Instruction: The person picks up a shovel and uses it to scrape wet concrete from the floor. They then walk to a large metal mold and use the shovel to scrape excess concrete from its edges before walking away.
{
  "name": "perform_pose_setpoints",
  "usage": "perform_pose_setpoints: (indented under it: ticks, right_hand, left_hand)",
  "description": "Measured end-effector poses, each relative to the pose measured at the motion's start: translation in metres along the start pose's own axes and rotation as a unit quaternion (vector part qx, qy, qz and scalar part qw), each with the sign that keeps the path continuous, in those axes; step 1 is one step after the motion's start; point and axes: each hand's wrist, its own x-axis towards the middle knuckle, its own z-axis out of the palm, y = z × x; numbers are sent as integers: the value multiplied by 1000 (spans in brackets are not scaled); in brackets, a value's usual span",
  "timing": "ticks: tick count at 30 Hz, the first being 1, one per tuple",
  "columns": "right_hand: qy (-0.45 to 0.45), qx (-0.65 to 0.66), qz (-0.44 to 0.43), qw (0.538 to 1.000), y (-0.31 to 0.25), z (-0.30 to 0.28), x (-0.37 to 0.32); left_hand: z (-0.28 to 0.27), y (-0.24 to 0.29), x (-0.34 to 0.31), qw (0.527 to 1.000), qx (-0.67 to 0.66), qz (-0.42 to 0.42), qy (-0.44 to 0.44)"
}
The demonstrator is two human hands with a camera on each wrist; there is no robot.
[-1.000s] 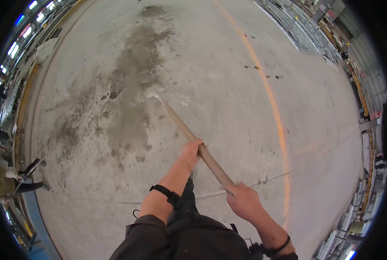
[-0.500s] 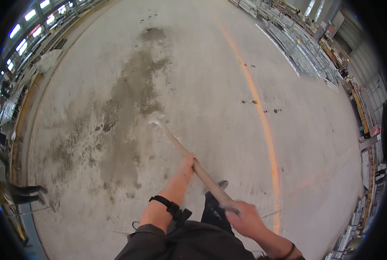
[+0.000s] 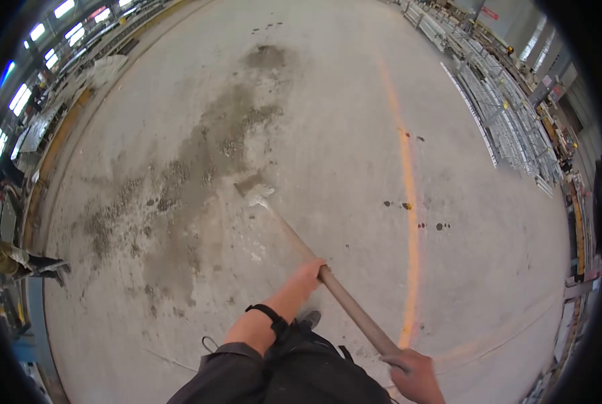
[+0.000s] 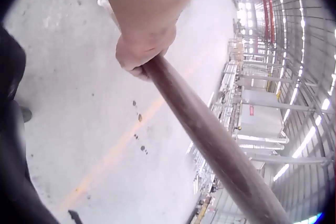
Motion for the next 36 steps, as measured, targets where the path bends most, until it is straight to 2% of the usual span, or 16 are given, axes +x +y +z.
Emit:
perform_pose_setpoints:
  ticks: [2,4,6,9,12,13,15,16,18,22,26,29,30,32,34,36]
  right_hand:
    - [-12,7,16,1000,-2,-35,4]
    - [-37,101,205,973,0,-48,18]
    - [-55,53,189,979,1,-65,56]
    - [74,54,167,982,-20,-83,138]
    - [-31,-1,138,990,-10,-104,223]
    - [-40,19,143,989,-7,-100,255]
    - [-55,22,95,994,-5,-78,316]
    - [-64,3,41,997,-7,-65,345]
    - [-71,-5,-12,997,0,-32,400]
    - [-91,-28,-4,995,15,-46,459]
    - [-124,-70,14,990,5,-162,426]
    - [-47,-86,232,968,6,-232,421]
    - [-34,-110,298,947,13,-252,427]
    - [-9,-116,295,948,35,-289,437]
    - [4,-122,292,949,51,-304,448]
    - [-52,-106,322,939,76,-307,470]
  left_hand:
    - [34,-10,7,1000,8,-2,-4]
    - [58,-1,12,999,16,-20,31]
    - [84,26,29,995,58,-36,78]
    - [114,79,72,1000,12,17,10]
    - [141,150,100,996,-39,75,30]
    - [134,170,118,972,112,208,12]
    - [114,221,170,964,143,220,28]
    - [112,254,193,992,20,104,62]
    - [112,297,209,987,-6,113,110]
    - [147,341,225,973,-19,148,178]
    - [151,336,286,988,-38,90,121]
    - [198,272,309,985,26,55,160]
    - [198,234,324,967,172,155,109]
    - [227,202,334,949,244,188,62]
    - [260,209,305,975,172,118,76]
    - [263,235,305,985,58,88,136]
